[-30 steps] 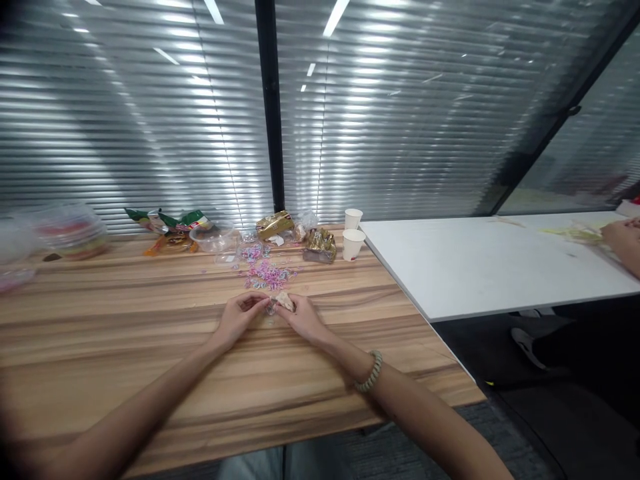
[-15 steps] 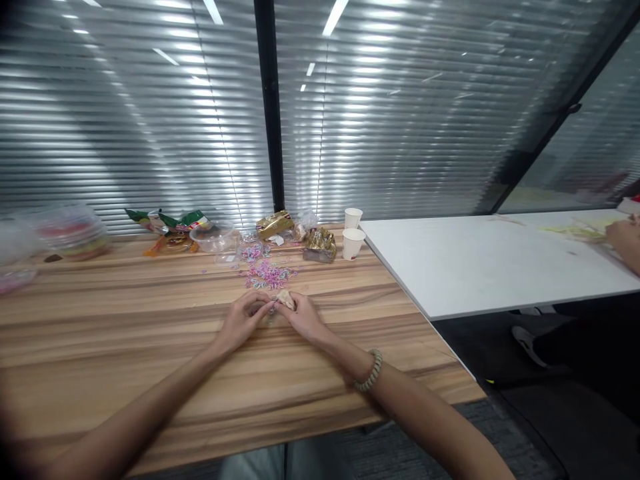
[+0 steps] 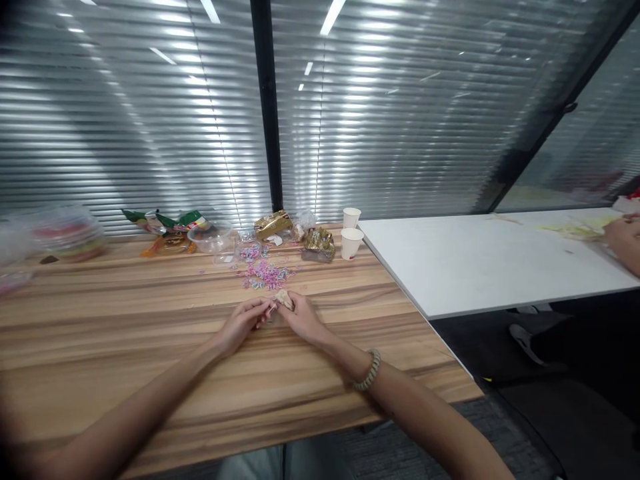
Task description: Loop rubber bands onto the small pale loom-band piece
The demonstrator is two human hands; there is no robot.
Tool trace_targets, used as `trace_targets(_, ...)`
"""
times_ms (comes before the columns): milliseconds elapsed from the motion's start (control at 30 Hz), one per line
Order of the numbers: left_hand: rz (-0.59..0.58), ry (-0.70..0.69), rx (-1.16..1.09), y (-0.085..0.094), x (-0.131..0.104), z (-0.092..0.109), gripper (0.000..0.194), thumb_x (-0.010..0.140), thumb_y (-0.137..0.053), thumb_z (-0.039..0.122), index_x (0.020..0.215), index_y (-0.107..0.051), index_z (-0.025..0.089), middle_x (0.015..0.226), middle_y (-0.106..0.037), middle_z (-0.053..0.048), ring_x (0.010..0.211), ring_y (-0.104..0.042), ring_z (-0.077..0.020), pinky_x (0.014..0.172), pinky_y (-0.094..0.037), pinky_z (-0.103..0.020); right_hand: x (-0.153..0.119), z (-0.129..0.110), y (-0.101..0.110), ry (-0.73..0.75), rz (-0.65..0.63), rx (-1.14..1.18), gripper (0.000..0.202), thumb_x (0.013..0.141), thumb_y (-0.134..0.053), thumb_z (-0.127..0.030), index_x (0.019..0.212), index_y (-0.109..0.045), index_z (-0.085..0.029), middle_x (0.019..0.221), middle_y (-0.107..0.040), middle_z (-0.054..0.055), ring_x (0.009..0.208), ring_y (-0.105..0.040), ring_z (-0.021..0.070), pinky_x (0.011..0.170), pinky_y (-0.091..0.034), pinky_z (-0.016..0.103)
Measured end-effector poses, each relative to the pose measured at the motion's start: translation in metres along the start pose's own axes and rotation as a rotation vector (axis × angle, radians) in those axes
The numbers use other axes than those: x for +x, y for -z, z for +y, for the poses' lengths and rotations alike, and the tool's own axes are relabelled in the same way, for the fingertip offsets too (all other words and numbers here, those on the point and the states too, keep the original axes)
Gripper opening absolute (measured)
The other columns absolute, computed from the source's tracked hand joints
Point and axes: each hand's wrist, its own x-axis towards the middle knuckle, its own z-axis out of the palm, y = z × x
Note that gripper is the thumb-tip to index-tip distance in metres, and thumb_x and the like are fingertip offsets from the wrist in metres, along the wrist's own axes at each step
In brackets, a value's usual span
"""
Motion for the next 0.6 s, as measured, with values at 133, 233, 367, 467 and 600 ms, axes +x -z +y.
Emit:
trace_targets(133,0.154,0.028,-0.024,0.011,0.005,-0.004,0.030,0.065,-0.063,0.035,0.086,-0.069,0.014,0.053,-0.053,0.001,0.045,-0.035,-0.0071,0.042,-0.021,-0.020,-0.003,0.001,-0.001,0.017,-0.090,0.047,0.031,0.082,-0.047,-0.044,0.092,-0.054,-0.016,0.082,-0.056,0.002,0.075,-0.051,0.0137,0.068,-0.040,0.024)
trace_targets(233,0.228,0.024,0.020,0.017,0.006,-0.002,0.040,0.063,-0.066,0.037,0.096,-0.067,0.016,0.054,-0.058,0.001,0.042,-0.036,-0.0067,0.042,-0.024,-0.020,-0.006,0.007,-0.002,-0.054,-0.106,0.092,0.038,0.085,-0.038,-0.051,0.099,-0.049,-0.018,0.079,-0.051,0.002,0.063,-0.047,0.0109,0.057,-0.039,0.021)
trace_targets(367,0.221,-0.057,0.158,0.020,0.006,-0.002,0.040,0.062,-0.068,0.037,0.097,-0.067,0.017,0.079,-0.069,-0.004,0.061,-0.055,-0.0133,0.058,-0.041,-0.023,-0.007,0.012,-0.005,-0.106,-0.152,0.205,0.042,0.084,-0.032,-0.057,0.095,-0.047,-0.019,0.070,-0.044,-0.001,0.056,-0.042,0.0091,0.052,-0.037,0.020)
trace_targets(467,0.198,-0.119,0.264,0.021,0.007,-0.005,0.042,0.063,-0.067,0.037,0.100,-0.066,0.016,0.080,-0.069,-0.005,0.070,-0.058,-0.0169,0.068,-0.045,-0.028,-0.006,0.008,-0.006,-0.125,-0.179,0.255,0.043,0.081,-0.036,-0.059,0.084,-0.047,-0.018,0.065,-0.039,-0.002,0.053,-0.037,0.0085,0.048,-0.034,0.019)
trace_targets(600,0.195,-0.206,0.391,0.020,0.006,-0.006,0.044,0.063,-0.068,0.037,0.101,-0.065,0.014,0.080,-0.067,-0.006,0.066,-0.057,-0.0153,0.062,-0.045,-0.026,-0.007,0.000,-0.004,-0.126,-0.210,0.236,0.044,0.081,-0.038,-0.059,0.074,-0.044,-0.017,0.061,-0.036,-0.002,0.051,-0.035,0.0078,0.046,-0.030,0.019)
